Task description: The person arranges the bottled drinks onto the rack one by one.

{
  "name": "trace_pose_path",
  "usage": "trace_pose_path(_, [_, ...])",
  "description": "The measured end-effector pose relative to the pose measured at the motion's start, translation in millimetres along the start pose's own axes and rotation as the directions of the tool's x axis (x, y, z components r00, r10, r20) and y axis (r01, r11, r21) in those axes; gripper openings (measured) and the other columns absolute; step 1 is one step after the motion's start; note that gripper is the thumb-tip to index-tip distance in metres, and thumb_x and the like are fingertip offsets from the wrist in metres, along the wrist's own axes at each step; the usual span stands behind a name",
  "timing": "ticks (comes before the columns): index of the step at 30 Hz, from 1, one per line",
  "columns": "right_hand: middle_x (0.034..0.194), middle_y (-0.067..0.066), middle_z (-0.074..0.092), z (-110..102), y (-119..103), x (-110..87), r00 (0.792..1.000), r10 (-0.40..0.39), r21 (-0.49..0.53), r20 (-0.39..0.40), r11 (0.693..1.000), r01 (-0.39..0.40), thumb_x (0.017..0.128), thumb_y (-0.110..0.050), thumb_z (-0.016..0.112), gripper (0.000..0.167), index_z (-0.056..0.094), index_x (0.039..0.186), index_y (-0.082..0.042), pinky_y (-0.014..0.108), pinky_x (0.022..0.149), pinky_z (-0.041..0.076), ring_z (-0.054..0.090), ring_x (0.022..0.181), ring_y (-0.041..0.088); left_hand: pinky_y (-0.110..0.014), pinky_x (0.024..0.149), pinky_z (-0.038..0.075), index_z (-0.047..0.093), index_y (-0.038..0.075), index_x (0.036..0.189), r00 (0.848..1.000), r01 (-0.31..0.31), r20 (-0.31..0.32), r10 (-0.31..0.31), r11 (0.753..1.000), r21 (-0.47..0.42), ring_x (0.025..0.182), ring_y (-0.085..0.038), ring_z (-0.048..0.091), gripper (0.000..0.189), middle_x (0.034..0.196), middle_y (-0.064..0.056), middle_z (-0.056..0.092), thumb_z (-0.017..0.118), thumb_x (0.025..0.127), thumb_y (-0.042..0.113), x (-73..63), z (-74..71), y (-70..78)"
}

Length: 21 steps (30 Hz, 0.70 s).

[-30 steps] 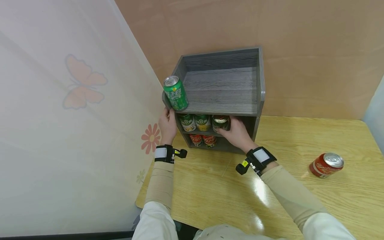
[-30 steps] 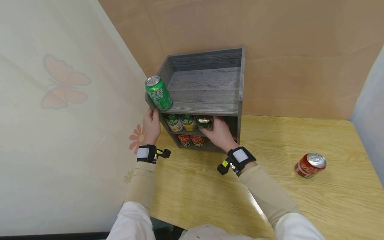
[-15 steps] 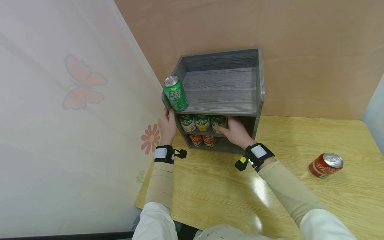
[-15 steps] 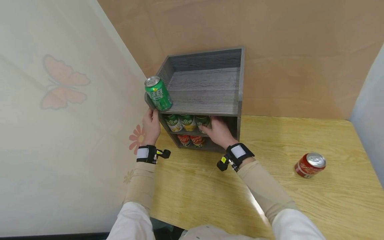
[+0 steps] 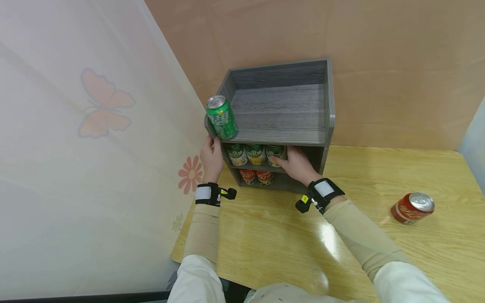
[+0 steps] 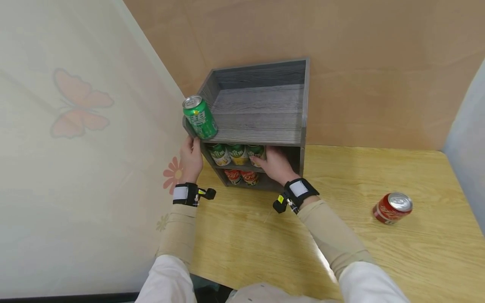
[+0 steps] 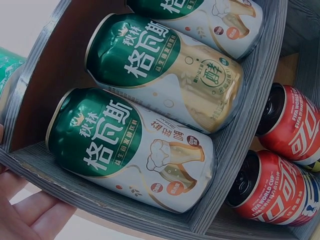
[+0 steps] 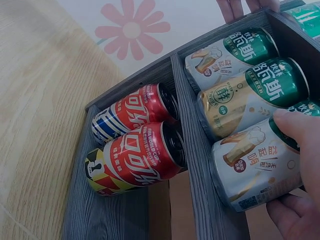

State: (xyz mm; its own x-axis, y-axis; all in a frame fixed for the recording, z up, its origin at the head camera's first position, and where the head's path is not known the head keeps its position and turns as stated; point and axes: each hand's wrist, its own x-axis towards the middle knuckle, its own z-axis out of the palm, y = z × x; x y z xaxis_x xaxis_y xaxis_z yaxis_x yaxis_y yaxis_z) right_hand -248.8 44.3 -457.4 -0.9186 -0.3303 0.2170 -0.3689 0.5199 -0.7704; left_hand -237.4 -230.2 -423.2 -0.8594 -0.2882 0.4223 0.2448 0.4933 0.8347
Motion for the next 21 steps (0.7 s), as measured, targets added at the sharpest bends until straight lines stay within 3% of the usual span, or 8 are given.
trace_pose_path(21, [0.157,0.020,0.032,-1.3,-0.3,2.3,0.999,0.024,0.020,0.035,1.000,-0.025,0.100,-0.029,0.068,0.081,0.019,0.161,-0.006,0.052,0.113,0.033,0.034,0.143,0.037,-0.045,0.101,0.049,0.064,0.001,0.125,1.000,0.006,0.002,-0.006,1.000,-0.016,0.124,-0.028,0.059,0.034,0.131,-0.016,0.064,0.043,0.110,0.023,-0.8,0.1,3.6])
